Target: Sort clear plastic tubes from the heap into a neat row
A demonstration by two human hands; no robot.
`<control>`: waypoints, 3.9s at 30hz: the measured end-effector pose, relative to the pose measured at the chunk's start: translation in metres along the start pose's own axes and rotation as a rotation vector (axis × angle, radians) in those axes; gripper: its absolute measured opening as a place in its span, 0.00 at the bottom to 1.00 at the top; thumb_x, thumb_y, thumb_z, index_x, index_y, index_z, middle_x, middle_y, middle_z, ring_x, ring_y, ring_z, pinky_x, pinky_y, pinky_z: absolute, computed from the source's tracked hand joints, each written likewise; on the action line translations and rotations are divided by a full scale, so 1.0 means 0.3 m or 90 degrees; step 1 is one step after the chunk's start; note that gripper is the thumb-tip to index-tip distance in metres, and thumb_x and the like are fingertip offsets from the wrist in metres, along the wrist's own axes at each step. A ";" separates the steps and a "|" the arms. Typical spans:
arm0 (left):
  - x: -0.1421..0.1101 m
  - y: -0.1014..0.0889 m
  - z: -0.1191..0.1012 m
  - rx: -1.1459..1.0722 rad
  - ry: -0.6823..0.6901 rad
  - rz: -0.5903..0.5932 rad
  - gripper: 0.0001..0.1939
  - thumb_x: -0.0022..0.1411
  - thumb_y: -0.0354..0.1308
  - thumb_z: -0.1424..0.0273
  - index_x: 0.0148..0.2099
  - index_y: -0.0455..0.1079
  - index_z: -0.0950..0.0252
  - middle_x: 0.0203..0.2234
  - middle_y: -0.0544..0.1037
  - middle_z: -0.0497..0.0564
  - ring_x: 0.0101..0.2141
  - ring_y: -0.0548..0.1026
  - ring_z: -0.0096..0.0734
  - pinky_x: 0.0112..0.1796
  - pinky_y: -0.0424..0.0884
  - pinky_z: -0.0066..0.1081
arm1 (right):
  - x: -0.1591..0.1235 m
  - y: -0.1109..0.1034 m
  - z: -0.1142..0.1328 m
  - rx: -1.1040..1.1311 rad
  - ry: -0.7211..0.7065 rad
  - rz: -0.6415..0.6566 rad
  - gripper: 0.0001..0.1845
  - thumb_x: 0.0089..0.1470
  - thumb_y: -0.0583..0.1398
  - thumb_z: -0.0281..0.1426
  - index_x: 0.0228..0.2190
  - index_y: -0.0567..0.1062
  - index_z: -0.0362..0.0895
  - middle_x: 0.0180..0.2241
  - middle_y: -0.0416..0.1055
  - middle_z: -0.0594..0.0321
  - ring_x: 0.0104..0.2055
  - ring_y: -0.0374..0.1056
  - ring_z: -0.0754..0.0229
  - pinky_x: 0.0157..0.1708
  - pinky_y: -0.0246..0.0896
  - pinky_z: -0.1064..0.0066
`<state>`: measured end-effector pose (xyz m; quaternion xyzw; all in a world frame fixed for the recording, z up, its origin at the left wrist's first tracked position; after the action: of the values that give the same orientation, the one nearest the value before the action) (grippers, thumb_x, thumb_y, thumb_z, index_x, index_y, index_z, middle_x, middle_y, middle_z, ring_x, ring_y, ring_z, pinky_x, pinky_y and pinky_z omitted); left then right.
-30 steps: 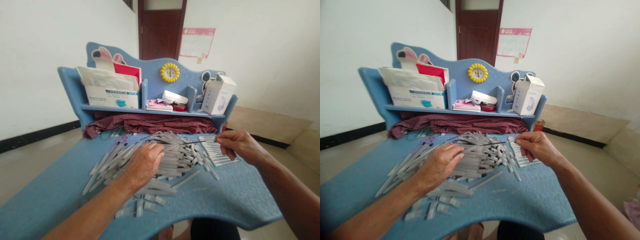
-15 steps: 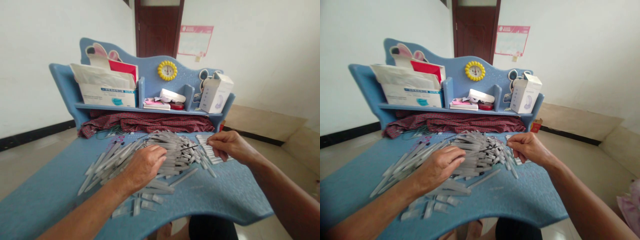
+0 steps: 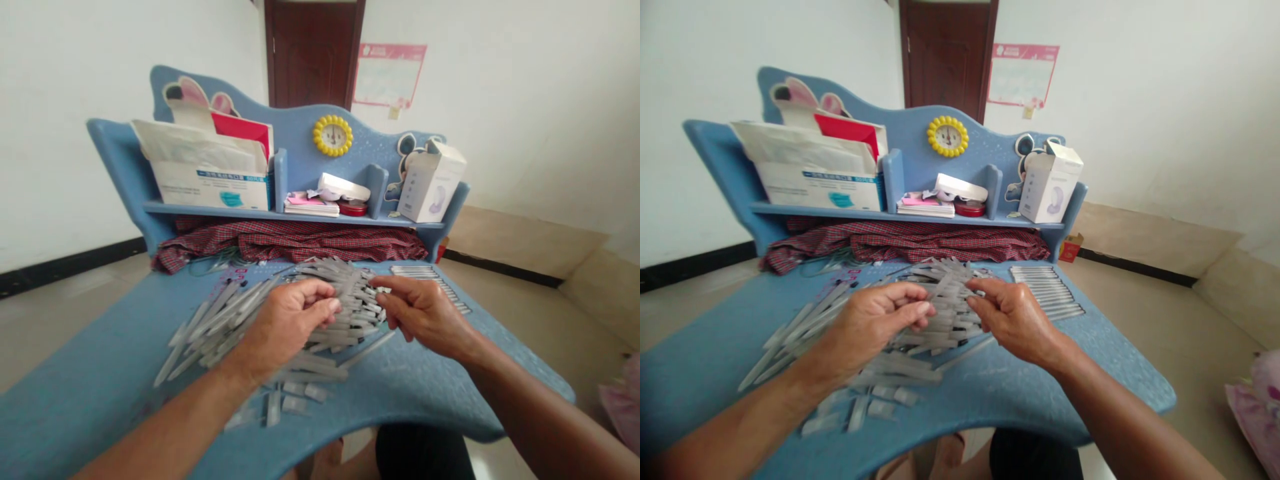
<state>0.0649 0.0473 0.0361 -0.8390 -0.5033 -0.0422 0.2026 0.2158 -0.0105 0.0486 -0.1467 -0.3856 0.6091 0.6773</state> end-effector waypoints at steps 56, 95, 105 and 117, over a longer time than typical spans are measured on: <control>-0.030 0.114 0.019 0.167 -0.020 0.233 0.08 0.54 0.52 0.71 0.32 0.72 0.66 0.20 0.67 0.43 0.24 0.65 0.25 0.26 0.59 0.24 | -0.047 0.029 -0.099 0.275 0.130 0.089 0.06 0.44 0.63 0.28 0.27 0.72 0.40 0.23 0.76 0.60 0.23 0.73 0.63 0.21 0.66 0.78; -0.053 0.147 0.022 0.173 -0.028 0.306 0.09 0.53 0.52 0.69 0.31 0.73 0.66 0.20 0.68 0.43 0.23 0.65 0.25 0.25 0.58 0.24 | -0.072 0.009 0.014 -0.075 -0.082 0.168 0.09 0.49 0.57 0.22 0.31 0.77 0.41 0.23 0.73 0.66 0.23 0.68 0.67 0.23 0.61 0.77; -0.068 0.160 0.040 0.066 -0.116 0.334 0.06 0.49 0.55 0.69 0.28 0.71 0.65 0.19 0.68 0.43 0.22 0.66 0.24 0.24 0.61 0.23 | -0.085 0.012 0.022 -0.028 -0.080 0.184 0.07 0.50 0.58 0.23 0.30 0.77 0.41 0.23 0.74 0.65 0.24 0.71 0.66 0.23 0.63 0.77; -0.082 0.171 0.067 0.023 -0.162 0.356 0.06 0.49 0.56 0.68 0.29 0.70 0.65 0.20 0.72 0.44 0.21 0.68 0.23 0.22 0.61 0.22 | -0.099 0.025 0.025 0.009 -0.072 0.197 0.07 0.54 0.57 0.25 0.31 0.77 0.41 0.23 0.74 0.63 0.24 0.73 0.64 0.22 0.66 0.78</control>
<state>0.0944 0.0135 -0.0044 -0.9397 -0.2748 0.1296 0.1569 0.2063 -0.0388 0.0383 -0.1656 -0.3915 0.7161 0.5536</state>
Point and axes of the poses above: each hand's wrist, its own x-axis towards the middle knuckle, its own y-axis out of the palm, z = x × y, the point moved 9 cm from there along x, towards the middle knuckle
